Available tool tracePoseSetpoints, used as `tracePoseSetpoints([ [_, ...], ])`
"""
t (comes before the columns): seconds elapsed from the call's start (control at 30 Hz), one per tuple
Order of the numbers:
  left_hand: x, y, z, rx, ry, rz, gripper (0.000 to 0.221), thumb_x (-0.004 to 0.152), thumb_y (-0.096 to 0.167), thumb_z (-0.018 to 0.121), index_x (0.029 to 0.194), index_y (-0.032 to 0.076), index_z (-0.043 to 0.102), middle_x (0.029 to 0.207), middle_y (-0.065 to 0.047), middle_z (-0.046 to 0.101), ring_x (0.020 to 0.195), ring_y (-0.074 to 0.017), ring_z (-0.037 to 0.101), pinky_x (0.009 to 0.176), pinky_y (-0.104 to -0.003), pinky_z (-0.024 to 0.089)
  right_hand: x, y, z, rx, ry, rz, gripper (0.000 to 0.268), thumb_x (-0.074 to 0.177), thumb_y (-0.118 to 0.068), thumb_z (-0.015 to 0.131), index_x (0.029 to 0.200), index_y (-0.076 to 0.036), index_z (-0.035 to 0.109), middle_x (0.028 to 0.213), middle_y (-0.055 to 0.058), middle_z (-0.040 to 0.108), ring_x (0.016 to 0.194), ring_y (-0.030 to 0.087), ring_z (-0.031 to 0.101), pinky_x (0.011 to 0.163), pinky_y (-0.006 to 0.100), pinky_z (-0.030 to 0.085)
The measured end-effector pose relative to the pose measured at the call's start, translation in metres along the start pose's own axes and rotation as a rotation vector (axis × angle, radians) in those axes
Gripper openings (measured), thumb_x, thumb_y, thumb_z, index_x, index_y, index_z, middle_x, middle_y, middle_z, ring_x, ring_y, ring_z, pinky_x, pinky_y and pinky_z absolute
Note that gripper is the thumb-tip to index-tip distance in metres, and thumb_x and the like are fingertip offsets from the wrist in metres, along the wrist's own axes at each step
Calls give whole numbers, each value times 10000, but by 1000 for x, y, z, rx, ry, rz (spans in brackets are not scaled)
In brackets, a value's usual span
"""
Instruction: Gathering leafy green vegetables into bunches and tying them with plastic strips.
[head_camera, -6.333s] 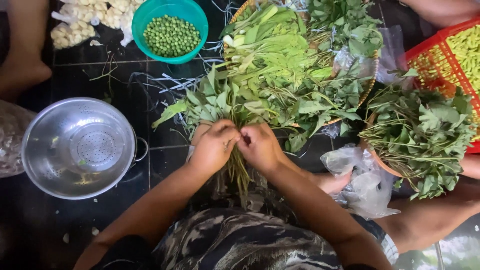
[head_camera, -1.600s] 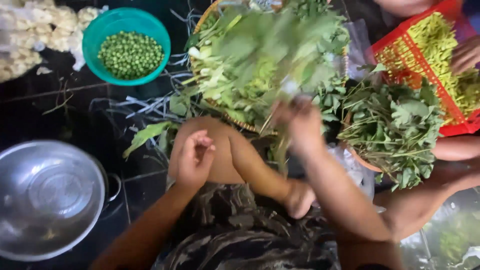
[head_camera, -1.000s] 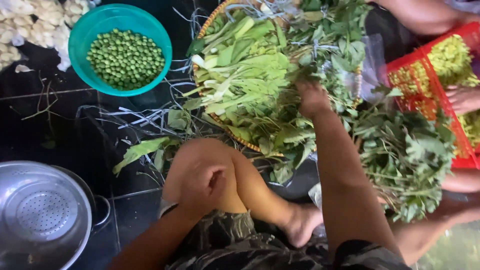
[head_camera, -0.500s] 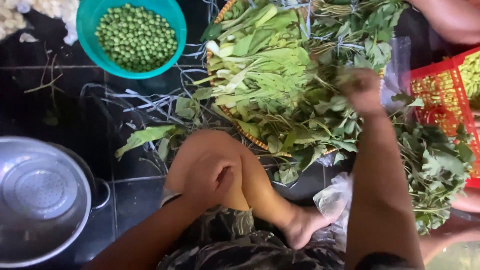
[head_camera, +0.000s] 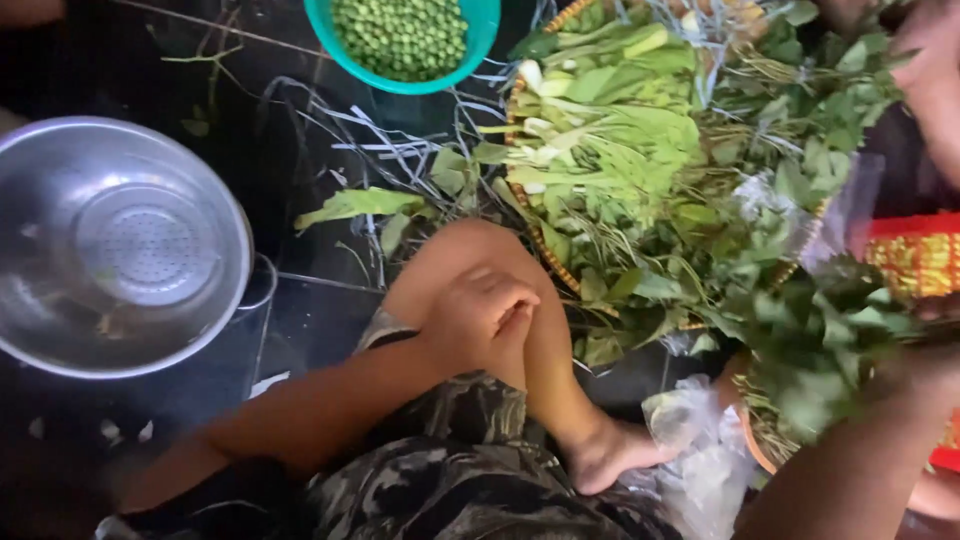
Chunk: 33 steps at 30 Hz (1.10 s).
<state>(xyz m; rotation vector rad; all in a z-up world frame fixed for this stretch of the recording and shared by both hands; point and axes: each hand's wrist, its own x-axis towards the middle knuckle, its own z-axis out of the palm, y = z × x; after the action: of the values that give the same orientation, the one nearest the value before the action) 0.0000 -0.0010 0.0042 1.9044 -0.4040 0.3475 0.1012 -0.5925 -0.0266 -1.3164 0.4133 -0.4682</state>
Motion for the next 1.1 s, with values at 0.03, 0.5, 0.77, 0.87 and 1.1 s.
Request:
tracePoseSetpoints([
  [0.03, 2, 2, -2, 28, 23, 53, 162, 770, 3, 695, 913, 68, 659, 746, -18, 634, 673, -230, 589, 653, -334, 477, -20, -13, 15, -112, -14, 71, 220, 1096, -236, 455, 895, -236, 544, 847, -82, 517, 842, 53, 503, 914, 217, 498],
  [0.5, 1, -18, 12, 159, -88, 1, 86, 854, 114, 664, 930, 90, 695, 874, -44, 709, 767, -264, 646, 715, -362, 501, 9, 140, 200, -1919, -639, -262, 479, 885, -254, 667, 1360, -201, 694, 1391, 126, 625, 1123, 390, 643, 923, 512, 522],
  [0.77, 0, -31, 20, 120, -46, -129, 131, 933, 237, 626, 870, 144, 695, 723, -66, 655, 698, -326, 665, 684, -379, 570, 36, 193, 182, -2154, -568, -180, 538, 1030, -475, 472, 1350, -148, 754, 1492, 98, 525, 1402, 355, 459, 1022, 512, 522],
  [0.87, 7, -49, 18, -12, 60, -342, 156, 894, 286, 700, 1028, 233, 760, 814, -46, 735, 804, -269, 740, 723, -373, 616, 35, 164, 148, -1799, -410, -415, 360, 1049, -285, 510, 1263, -72, 706, 1290, 122, 601, 1139, 317, 530, 875, 450, 528],
  [1.1, 84, -240, 9, 447, 240, -554, 217, 891, 242, 628, 1003, 64, 681, 954, -171, 742, 815, -384, 687, 733, -466, 555, -30, 62, 96, -598, -28, -749, 136, 1148, 70, 572, 1284, 63, 562, 1261, 262, 647, 1094, 325, 666, 953, 394, 599],
])
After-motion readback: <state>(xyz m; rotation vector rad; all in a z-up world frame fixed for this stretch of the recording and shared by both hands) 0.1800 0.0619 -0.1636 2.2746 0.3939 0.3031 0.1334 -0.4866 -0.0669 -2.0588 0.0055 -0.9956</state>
